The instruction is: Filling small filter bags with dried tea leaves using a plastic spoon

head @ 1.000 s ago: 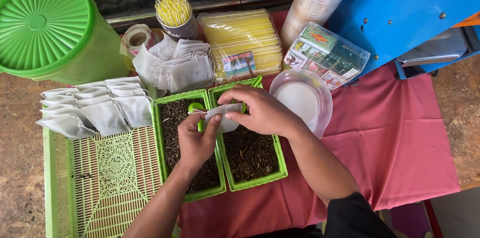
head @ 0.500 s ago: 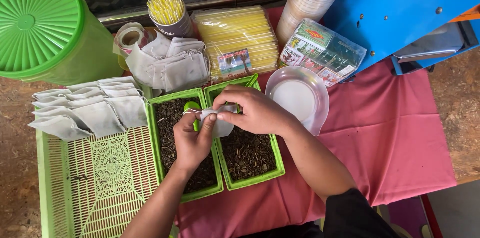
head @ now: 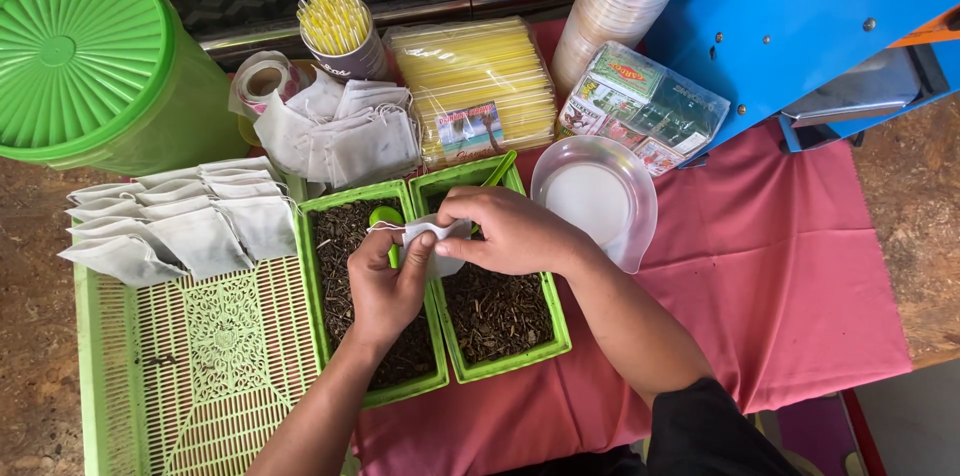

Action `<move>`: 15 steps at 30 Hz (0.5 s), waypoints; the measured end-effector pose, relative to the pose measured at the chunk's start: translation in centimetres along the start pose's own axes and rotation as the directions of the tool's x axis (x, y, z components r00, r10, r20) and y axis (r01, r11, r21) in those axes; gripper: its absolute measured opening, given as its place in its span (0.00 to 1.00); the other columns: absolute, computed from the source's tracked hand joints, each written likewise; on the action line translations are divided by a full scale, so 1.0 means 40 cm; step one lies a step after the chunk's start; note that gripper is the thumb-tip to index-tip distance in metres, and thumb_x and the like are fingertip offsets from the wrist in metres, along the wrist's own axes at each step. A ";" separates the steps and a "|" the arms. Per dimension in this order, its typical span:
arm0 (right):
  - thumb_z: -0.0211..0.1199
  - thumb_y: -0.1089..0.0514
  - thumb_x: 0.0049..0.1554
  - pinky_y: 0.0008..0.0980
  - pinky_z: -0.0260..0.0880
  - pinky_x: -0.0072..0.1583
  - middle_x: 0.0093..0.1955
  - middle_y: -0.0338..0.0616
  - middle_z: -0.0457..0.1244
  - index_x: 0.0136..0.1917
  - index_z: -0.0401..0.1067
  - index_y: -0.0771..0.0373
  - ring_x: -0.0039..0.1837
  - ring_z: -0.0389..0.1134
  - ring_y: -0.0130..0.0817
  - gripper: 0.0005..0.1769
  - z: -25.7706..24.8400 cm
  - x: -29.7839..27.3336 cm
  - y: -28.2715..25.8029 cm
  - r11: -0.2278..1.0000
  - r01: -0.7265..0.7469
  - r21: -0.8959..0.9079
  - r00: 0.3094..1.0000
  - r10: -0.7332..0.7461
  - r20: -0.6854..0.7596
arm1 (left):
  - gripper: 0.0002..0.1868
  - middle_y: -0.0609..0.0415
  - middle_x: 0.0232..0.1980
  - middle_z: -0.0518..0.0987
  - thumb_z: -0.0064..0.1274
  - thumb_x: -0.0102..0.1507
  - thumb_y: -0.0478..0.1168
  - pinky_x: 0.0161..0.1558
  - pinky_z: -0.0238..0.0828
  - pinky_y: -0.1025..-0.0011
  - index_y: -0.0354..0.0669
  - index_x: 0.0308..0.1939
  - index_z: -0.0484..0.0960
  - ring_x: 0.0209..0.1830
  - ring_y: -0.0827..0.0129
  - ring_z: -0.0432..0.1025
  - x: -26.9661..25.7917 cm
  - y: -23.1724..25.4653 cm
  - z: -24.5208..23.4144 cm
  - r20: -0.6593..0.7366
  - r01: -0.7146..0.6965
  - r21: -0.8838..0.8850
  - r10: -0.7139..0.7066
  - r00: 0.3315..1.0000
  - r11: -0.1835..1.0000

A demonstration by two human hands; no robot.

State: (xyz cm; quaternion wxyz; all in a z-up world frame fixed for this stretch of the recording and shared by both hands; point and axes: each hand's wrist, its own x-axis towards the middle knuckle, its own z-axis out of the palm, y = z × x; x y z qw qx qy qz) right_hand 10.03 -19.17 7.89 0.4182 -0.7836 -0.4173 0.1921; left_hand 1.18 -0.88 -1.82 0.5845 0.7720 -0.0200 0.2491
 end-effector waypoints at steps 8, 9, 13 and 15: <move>0.62 0.62 0.60 0.41 0.70 0.54 0.43 0.48 0.67 0.46 0.76 0.65 0.48 0.69 0.42 0.04 -0.012 0.002 -0.021 1.000 -0.010 -0.015 1.000 0.009 -0.028 | 0.08 0.47 0.27 0.78 0.60 0.66 0.35 0.37 0.68 0.63 0.37 0.33 0.80 0.27 0.62 0.70 0.016 0.040 0.000 -0.003 0.004 -0.024 -0.004 1.000 1.000; 0.63 0.60 0.60 0.43 0.70 0.57 0.45 0.50 0.68 0.47 0.76 0.67 0.49 0.69 0.44 0.07 -0.014 0.000 -0.024 1.000 -0.017 -0.019 1.000 0.018 0.024 | 0.09 0.48 0.26 0.78 0.59 0.66 0.35 0.37 0.68 0.63 0.38 0.31 0.80 0.26 0.62 0.70 0.016 0.040 0.001 -0.005 0.003 -0.024 -0.004 1.000 1.000; 0.64 0.59 0.59 0.48 0.72 0.53 0.46 0.55 0.69 0.40 0.73 0.70 0.48 0.72 0.51 0.11 0.011 -0.007 0.001 0.998 0.024 -0.049 0.997 -0.020 0.076 | 0.10 0.48 0.25 0.77 0.57 0.67 0.36 0.36 0.68 0.63 0.39 0.31 0.79 0.26 0.61 0.71 -0.001 -0.001 0.002 0.005 -0.007 -0.016 0.007 1.000 1.000; 0.62 0.59 0.60 0.50 0.72 0.52 0.44 0.55 0.68 0.40 0.74 0.71 0.47 0.71 0.52 0.12 0.008 -0.004 -0.004 0.998 0.021 -0.067 0.997 -0.015 0.080 | 0.13 0.48 0.25 0.77 0.53 0.70 0.37 0.37 0.67 0.63 0.38 0.30 0.79 0.25 0.59 0.70 0.000 -0.006 0.004 0.019 -0.025 -0.027 0.025 1.000 0.999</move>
